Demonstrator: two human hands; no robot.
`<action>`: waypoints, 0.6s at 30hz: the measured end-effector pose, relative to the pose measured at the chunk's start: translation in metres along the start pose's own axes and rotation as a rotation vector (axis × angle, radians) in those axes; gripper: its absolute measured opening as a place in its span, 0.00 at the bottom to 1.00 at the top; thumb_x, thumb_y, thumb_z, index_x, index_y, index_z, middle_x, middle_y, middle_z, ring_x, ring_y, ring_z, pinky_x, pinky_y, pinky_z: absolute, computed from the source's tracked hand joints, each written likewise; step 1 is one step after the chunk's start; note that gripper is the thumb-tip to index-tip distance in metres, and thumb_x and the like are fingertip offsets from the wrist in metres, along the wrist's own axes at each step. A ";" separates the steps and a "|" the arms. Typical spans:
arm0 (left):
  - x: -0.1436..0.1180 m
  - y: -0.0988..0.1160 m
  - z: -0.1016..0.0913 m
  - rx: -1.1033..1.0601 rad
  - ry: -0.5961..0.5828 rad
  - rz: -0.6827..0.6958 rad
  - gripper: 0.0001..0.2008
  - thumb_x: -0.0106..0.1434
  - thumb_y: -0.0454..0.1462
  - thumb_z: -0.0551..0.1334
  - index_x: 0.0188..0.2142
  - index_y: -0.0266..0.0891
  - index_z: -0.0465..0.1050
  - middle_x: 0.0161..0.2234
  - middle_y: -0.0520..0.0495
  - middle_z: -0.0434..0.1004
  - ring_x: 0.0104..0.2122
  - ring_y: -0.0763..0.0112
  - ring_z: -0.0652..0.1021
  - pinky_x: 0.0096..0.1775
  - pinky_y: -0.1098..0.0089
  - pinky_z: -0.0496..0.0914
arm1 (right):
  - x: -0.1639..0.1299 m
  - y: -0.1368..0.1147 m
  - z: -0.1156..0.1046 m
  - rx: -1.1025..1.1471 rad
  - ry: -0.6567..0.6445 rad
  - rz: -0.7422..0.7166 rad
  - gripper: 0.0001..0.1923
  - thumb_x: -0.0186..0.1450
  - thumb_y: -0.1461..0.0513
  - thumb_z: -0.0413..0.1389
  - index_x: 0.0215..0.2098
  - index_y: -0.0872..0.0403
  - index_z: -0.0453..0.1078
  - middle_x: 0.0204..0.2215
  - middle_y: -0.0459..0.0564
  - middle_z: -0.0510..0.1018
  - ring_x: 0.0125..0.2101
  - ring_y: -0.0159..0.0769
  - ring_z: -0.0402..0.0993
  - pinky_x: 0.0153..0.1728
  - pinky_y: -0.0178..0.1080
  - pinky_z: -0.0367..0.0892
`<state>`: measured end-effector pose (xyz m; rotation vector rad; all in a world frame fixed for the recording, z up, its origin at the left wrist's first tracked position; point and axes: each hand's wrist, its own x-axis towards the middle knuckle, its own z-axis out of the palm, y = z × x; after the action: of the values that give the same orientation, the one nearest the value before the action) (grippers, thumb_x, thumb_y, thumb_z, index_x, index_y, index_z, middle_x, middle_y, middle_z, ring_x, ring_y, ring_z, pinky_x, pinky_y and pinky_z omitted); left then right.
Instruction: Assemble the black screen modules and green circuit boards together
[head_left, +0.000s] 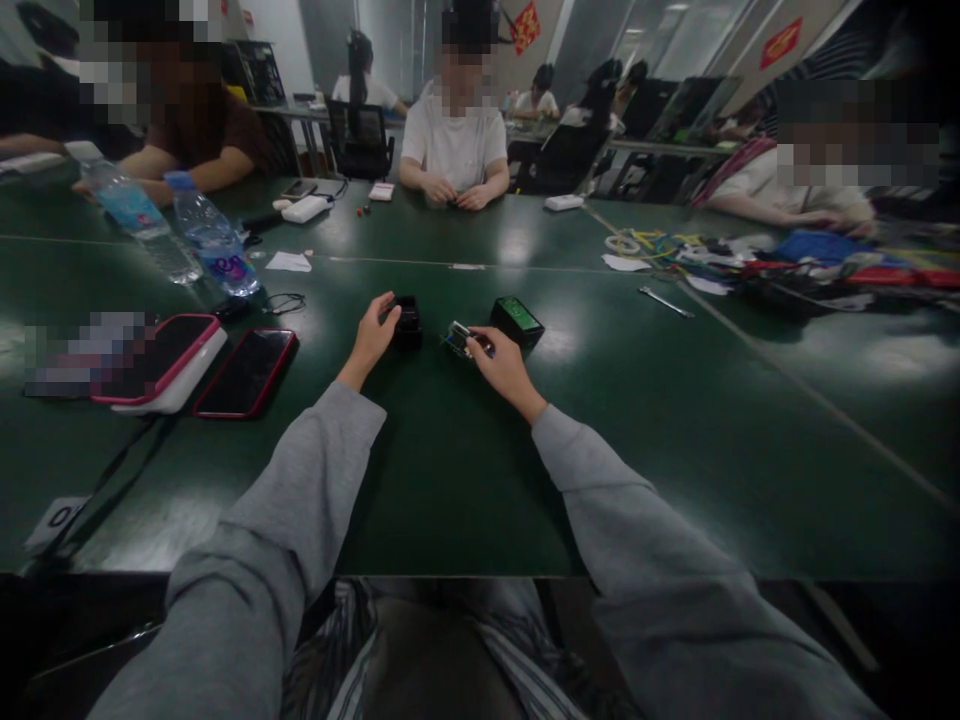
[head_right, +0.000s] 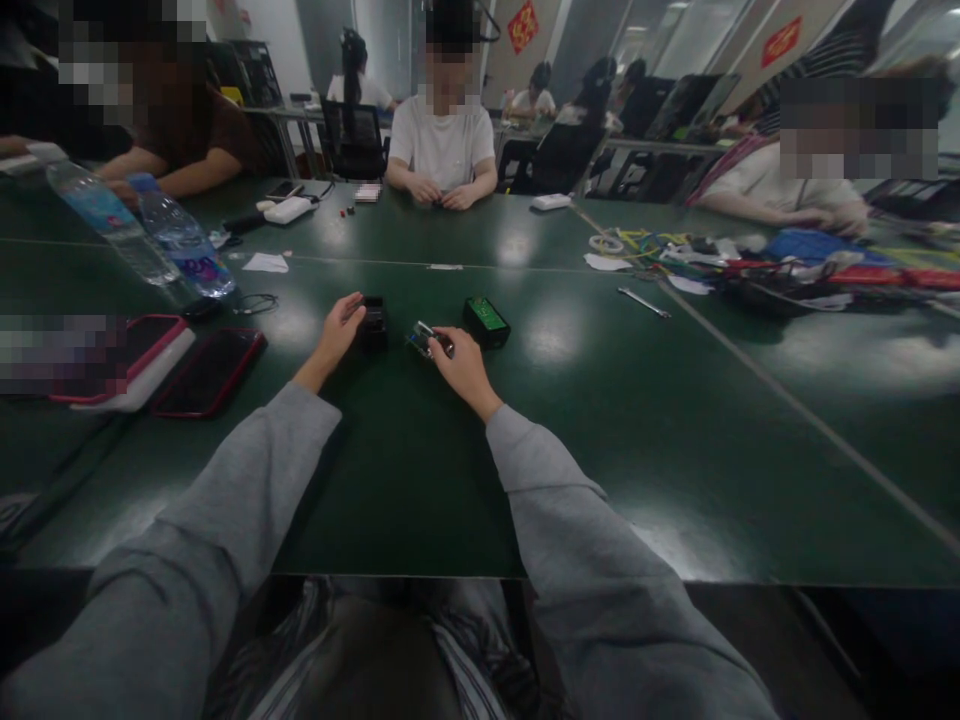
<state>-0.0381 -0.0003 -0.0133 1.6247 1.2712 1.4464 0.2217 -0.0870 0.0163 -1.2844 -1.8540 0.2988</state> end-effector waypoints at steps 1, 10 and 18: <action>0.000 -0.001 0.000 0.001 -0.002 0.002 0.20 0.69 0.40 0.60 0.60 0.42 0.68 0.63 0.40 0.70 0.62 0.60 0.72 0.65 0.54 0.64 | 0.001 0.003 0.000 0.004 -0.008 0.029 0.17 0.70 0.53 0.52 0.48 0.55 0.75 0.40 0.56 0.79 0.40 0.45 0.75 0.47 0.49 0.71; 0.001 -0.003 -0.002 0.024 0.003 -0.021 0.19 0.69 0.40 0.61 0.58 0.43 0.70 0.61 0.41 0.71 0.60 0.59 0.74 0.62 0.55 0.68 | -0.005 -0.002 0.002 -0.105 -0.048 -0.126 0.25 0.68 0.52 0.57 0.60 0.54 0.69 0.50 0.58 0.74 0.50 0.50 0.69 0.54 0.53 0.68; -0.001 -0.003 -0.003 0.018 -0.017 -0.021 0.15 0.65 0.38 0.62 0.52 0.43 0.75 0.55 0.44 0.77 0.52 0.61 0.78 0.57 0.53 0.73 | -0.002 -0.004 -0.002 -0.089 -0.102 -0.051 0.24 0.68 0.55 0.57 0.60 0.53 0.71 0.46 0.57 0.79 0.45 0.49 0.73 0.50 0.54 0.70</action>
<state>-0.0413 -0.0003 -0.0154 1.6270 1.2917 1.4098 0.2210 -0.0908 0.0186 -1.3004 -2.0025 0.2610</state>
